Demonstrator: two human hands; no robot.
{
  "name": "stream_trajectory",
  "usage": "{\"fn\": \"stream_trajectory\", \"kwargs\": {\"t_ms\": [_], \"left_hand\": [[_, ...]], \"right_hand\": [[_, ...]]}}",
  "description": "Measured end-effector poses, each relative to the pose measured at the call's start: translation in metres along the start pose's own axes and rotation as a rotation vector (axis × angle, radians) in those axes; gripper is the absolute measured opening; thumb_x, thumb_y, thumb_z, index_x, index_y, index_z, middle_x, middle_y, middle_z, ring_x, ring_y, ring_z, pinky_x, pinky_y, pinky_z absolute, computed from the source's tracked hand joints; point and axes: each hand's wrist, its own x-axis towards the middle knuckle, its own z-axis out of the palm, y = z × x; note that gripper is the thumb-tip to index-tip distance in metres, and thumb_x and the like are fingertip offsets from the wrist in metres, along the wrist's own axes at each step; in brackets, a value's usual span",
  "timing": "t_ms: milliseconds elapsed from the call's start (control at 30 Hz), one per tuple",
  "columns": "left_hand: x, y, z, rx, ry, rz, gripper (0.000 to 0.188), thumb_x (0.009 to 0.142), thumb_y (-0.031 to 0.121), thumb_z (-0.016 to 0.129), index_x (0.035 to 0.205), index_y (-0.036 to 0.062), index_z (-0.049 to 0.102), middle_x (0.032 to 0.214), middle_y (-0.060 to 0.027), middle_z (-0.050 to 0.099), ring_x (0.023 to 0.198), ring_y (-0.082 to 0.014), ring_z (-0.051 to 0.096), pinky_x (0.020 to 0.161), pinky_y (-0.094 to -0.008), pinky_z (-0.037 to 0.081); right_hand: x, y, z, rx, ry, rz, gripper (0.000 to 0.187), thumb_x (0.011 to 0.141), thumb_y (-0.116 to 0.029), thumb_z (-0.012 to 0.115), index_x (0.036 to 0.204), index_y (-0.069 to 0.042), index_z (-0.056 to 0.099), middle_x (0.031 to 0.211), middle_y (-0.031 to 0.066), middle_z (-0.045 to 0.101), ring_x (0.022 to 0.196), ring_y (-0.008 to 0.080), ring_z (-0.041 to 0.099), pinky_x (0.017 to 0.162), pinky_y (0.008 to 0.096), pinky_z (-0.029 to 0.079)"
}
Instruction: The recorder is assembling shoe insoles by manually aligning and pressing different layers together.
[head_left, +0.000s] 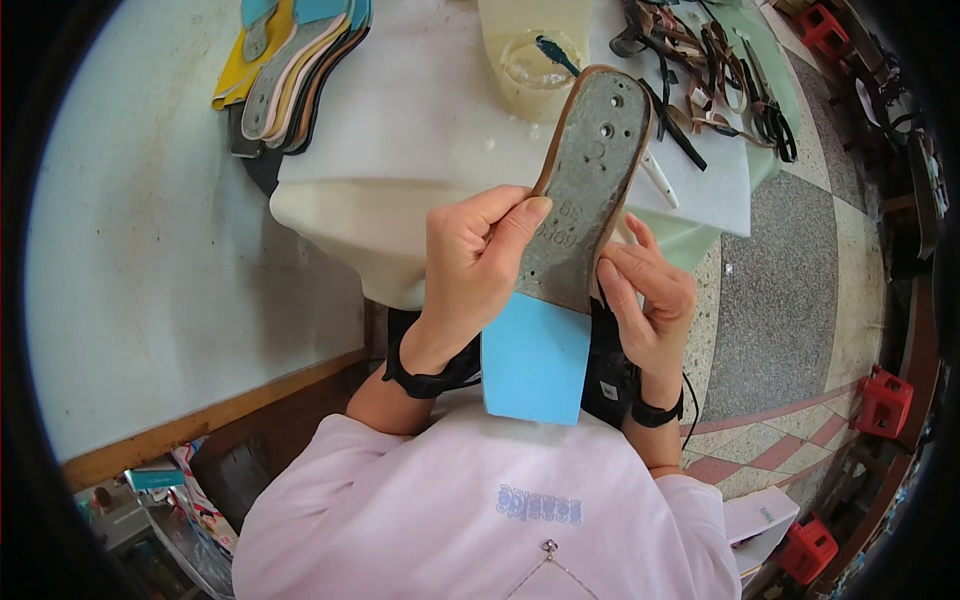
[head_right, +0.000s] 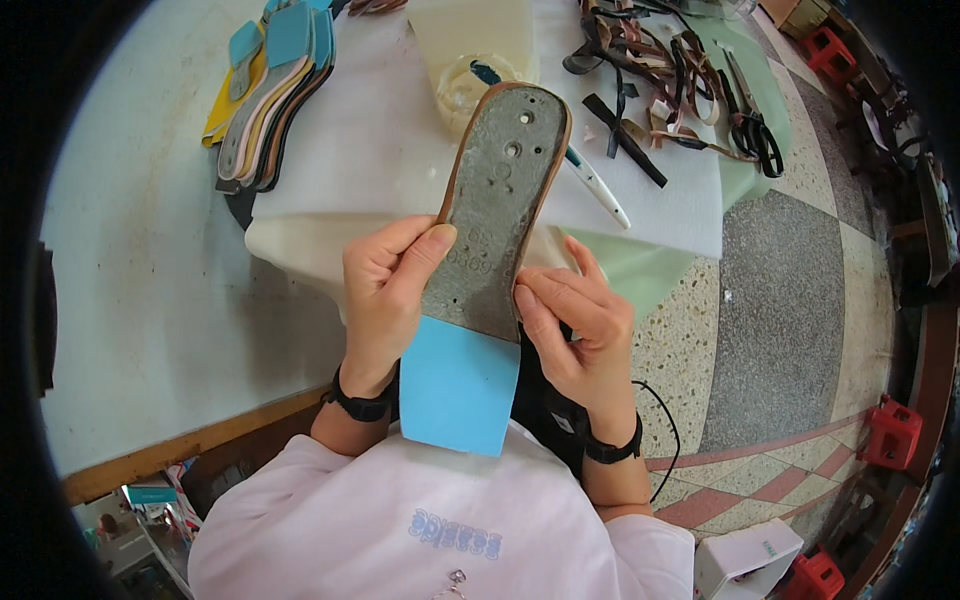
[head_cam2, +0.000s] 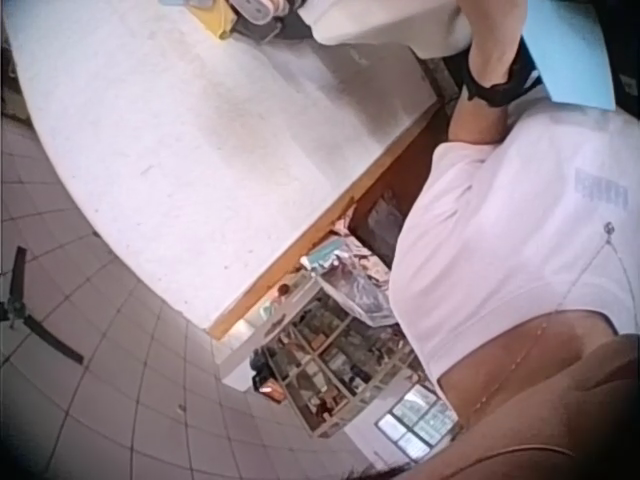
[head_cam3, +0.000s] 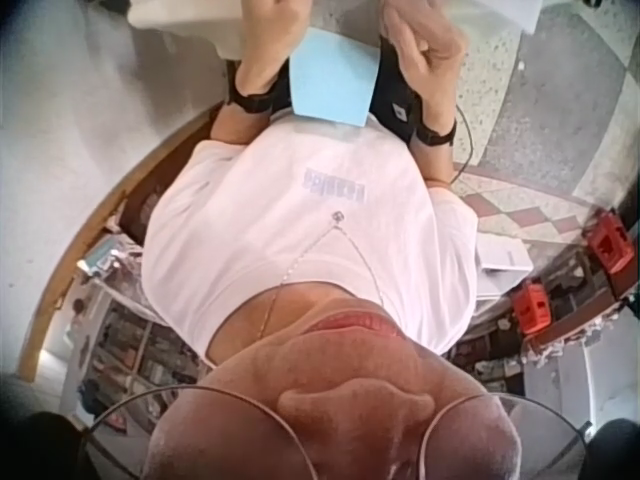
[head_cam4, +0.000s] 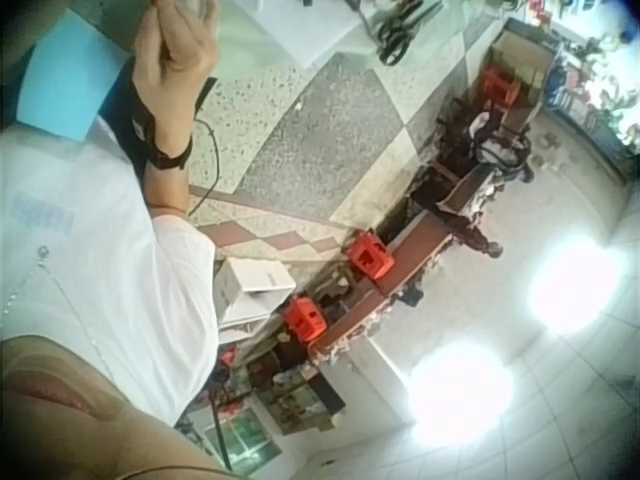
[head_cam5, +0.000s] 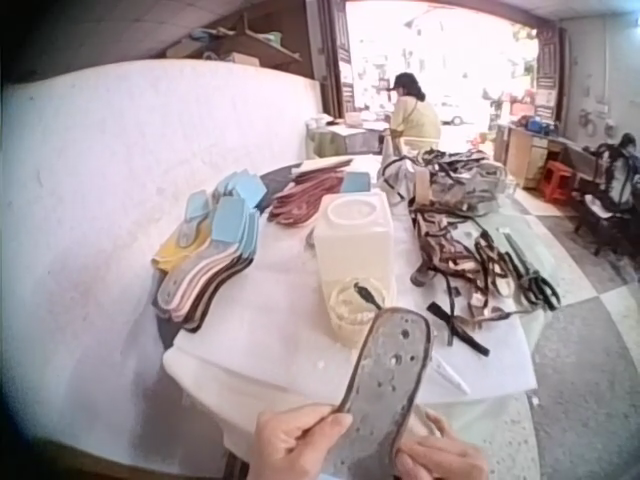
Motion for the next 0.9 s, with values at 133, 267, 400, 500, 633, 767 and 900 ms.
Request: {"fn": "stream_trajectory", "kwargs": {"t_ms": [133,267,400,500,633,767,900], "left_hand": [[-0.006,0.002,-0.004,-0.006,-0.009,0.019,0.016,0.085,0.008,0.059,0.078,-0.0061,0.061,0.053,0.0022,0.036,0.051,-0.0037,0.030,0.043,-0.0230,0.024],[-0.012,0.006,-0.007,0.013,0.000,0.025,0.016,0.085,0.008,0.059,0.079,-0.0061,0.061,0.052,0.0018,0.037,0.051,-0.0036,0.031,0.043,-0.0229,0.024],[-0.016,0.006,-0.008,0.033,0.022,0.071,0.016,0.085,0.008,0.059,0.079,-0.0061,0.061,0.052,0.0012,0.037,0.050,-0.0035,0.031,0.043,-0.0227,0.024],[-0.019,0.007,-0.012,0.035,0.031,0.078,0.015,0.085,0.009,0.059,0.080,-0.0060,0.062,0.051,0.0009,0.038,0.050,-0.0034,0.032,0.043,-0.0225,0.025],[-0.022,0.009,-0.012,0.080,0.042,0.094,0.014,0.084,0.008,0.060,0.081,-0.0062,0.062,0.051,0.0003,0.038,0.050,-0.0029,0.032,0.042,-0.0224,0.025],[-0.022,0.010,-0.010,0.077,0.033,0.111,0.014,0.084,0.007,0.060,0.082,-0.0063,0.061,0.051,0.0002,0.037,0.049,-0.0031,0.031,0.042,-0.0224,0.024],[-0.020,0.011,-0.009,0.124,-0.003,0.103,0.013,0.085,0.006,0.059,0.083,-0.0059,0.062,0.051,0.0003,0.037,0.048,-0.0034,0.032,0.042,-0.0218,0.024]], "right_hand": [[-0.003,-0.001,0.002,0.015,0.009,0.008,0.007,0.075,0.002,0.062,0.081,0.002,0.066,0.075,0.0091,0.065,0.071,0.0187,0.063,0.099,0.0454,0.034],[-0.007,-0.005,0.004,0.002,0.006,-0.015,0.006,0.076,0.000,0.064,0.081,0.001,0.067,0.076,0.0087,0.066,0.074,0.0189,0.064,0.099,0.0453,0.034],[-0.012,-0.007,0.010,0.007,0.053,-0.010,0.008,0.076,-0.001,0.065,0.083,0.001,0.067,0.077,0.0086,0.066,0.074,0.0192,0.064,0.098,0.0461,0.034],[-0.014,-0.012,0.012,0.001,0.035,0.008,0.008,0.076,-0.002,0.065,0.083,0.000,0.067,0.078,0.0085,0.066,0.073,0.0196,0.064,0.098,0.0467,0.034],[-0.016,-0.014,0.012,-0.044,0.031,-0.002,0.008,0.076,-0.003,0.066,0.083,0.000,0.067,0.077,0.0085,0.066,0.072,0.0202,0.064,0.098,0.0467,0.034],[-0.015,-0.015,0.011,-0.081,0.064,0.010,0.008,0.075,-0.006,0.068,0.081,0.000,0.067,0.077,0.0084,0.066,0.071,0.0201,0.064,0.098,0.0464,0.034],[-0.012,-0.015,0.010,-0.082,0.100,0.031,0.008,0.075,-0.007,0.069,0.078,-0.001,0.066,0.075,0.0069,0.064,0.067,0.0186,0.062,0.098,0.0456,0.035]]}}
